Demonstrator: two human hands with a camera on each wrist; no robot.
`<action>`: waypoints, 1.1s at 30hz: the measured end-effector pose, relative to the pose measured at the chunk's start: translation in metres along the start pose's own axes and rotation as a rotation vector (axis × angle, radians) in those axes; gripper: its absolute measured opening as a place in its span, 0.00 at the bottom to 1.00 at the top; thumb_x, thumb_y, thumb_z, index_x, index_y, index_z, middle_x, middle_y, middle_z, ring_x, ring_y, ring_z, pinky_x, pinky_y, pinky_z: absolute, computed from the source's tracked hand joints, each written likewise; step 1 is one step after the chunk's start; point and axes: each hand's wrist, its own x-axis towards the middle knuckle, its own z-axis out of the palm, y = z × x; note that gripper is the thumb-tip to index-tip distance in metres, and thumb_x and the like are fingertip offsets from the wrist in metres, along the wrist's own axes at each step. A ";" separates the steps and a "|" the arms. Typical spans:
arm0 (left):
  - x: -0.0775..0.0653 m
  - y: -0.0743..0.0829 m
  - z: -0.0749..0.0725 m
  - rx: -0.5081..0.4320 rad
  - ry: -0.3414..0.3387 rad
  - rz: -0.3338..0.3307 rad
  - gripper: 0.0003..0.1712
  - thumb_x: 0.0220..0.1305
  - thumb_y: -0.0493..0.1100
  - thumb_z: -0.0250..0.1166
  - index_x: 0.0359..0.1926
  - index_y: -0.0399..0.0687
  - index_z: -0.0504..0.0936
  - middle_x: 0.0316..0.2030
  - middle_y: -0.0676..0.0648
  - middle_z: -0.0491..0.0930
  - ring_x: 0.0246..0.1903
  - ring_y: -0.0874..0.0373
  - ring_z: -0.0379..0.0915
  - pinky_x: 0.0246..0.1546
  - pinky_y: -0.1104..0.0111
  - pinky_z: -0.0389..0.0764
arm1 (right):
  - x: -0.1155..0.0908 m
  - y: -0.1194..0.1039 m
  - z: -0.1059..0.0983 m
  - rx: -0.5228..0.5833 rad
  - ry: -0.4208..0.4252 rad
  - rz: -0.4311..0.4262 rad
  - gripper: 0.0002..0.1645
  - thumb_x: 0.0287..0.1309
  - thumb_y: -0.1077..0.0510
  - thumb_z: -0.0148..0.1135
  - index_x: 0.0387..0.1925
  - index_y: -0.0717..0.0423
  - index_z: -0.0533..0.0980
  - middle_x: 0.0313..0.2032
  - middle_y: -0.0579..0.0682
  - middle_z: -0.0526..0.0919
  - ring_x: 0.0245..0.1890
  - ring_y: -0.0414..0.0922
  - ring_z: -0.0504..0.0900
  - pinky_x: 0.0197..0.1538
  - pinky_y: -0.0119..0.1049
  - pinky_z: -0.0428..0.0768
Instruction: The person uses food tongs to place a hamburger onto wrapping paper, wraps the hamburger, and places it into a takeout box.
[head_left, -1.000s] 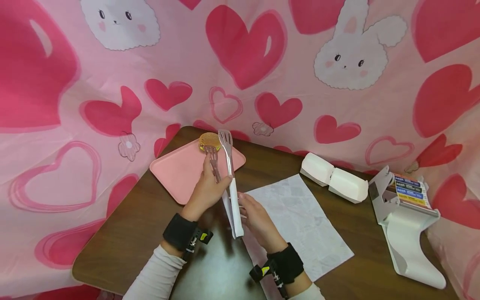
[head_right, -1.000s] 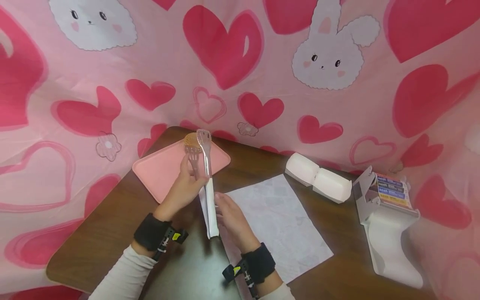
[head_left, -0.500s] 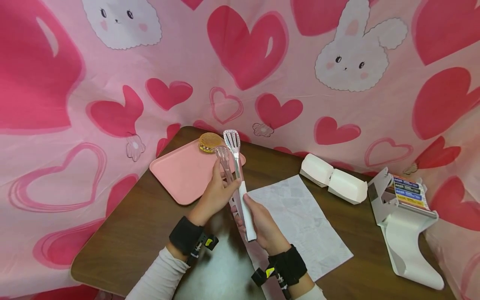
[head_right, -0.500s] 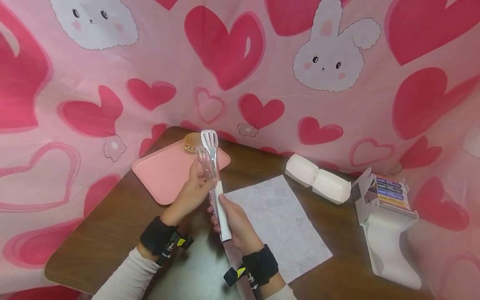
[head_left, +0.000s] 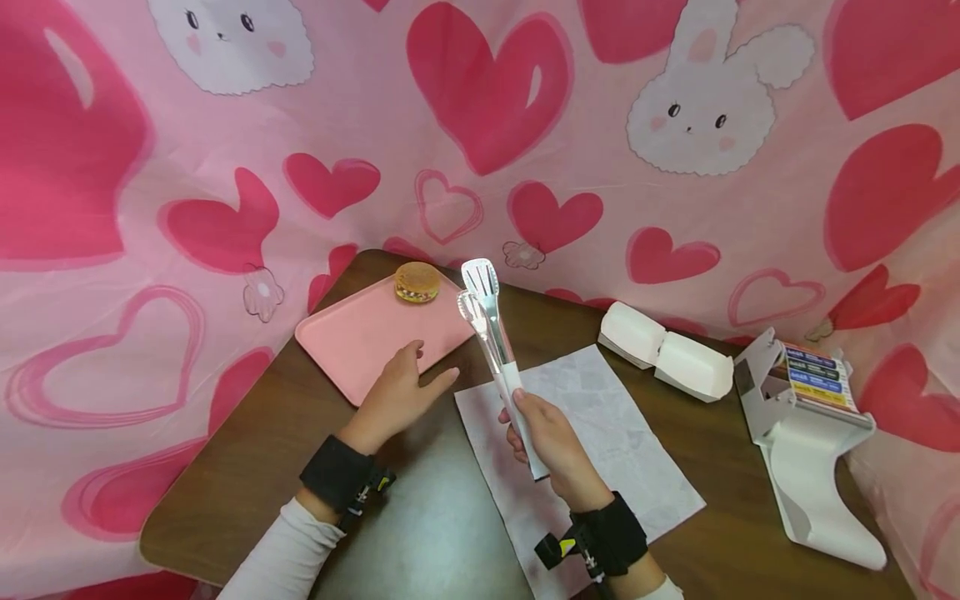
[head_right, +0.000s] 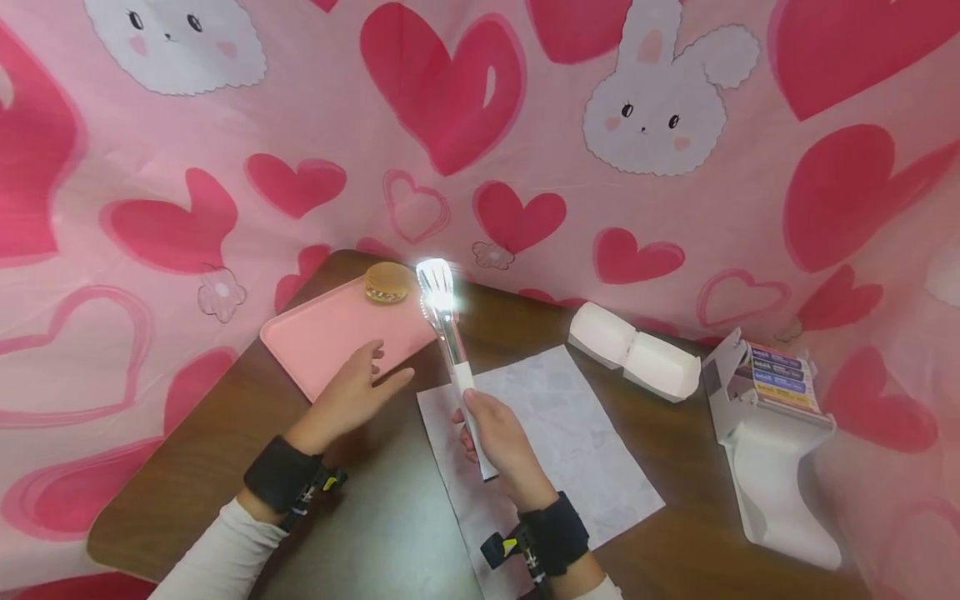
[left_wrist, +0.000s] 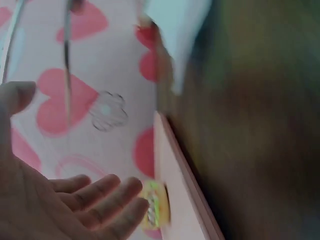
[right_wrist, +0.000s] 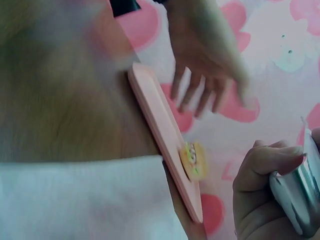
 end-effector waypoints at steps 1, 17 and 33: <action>0.000 -0.005 -0.001 0.066 0.013 0.007 0.50 0.67 0.63 0.63 0.72 0.28 0.59 0.65 0.29 0.68 0.65 0.36 0.66 0.65 0.44 0.68 | -0.001 0.000 -0.004 -0.011 0.011 0.003 0.34 0.72 0.36 0.51 0.41 0.66 0.75 0.20 0.50 0.71 0.19 0.41 0.69 0.24 0.30 0.70; -0.010 -0.045 -0.006 0.654 0.084 0.176 0.12 0.59 0.37 0.70 0.35 0.33 0.77 0.31 0.37 0.75 0.35 0.39 0.73 0.32 0.49 0.78 | -0.009 -0.003 -0.043 -0.120 0.133 0.034 0.31 0.70 0.37 0.56 0.39 0.64 0.78 0.20 0.51 0.72 0.20 0.43 0.70 0.24 0.32 0.70; -0.003 -0.042 -0.003 0.642 0.068 0.156 0.08 0.60 0.24 0.59 0.34 0.37 0.80 0.30 0.40 0.81 0.31 0.39 0.80 0.29 0.49 0.81 | 0.022 -0.040 -0.066 -0.534 0.131 -0.047 0.35 0.67 0.32 0.57 0.57 0.57 0.75 0.36 0.55 0.79 0.25 0.47 0.73 0.27 0.35 0.71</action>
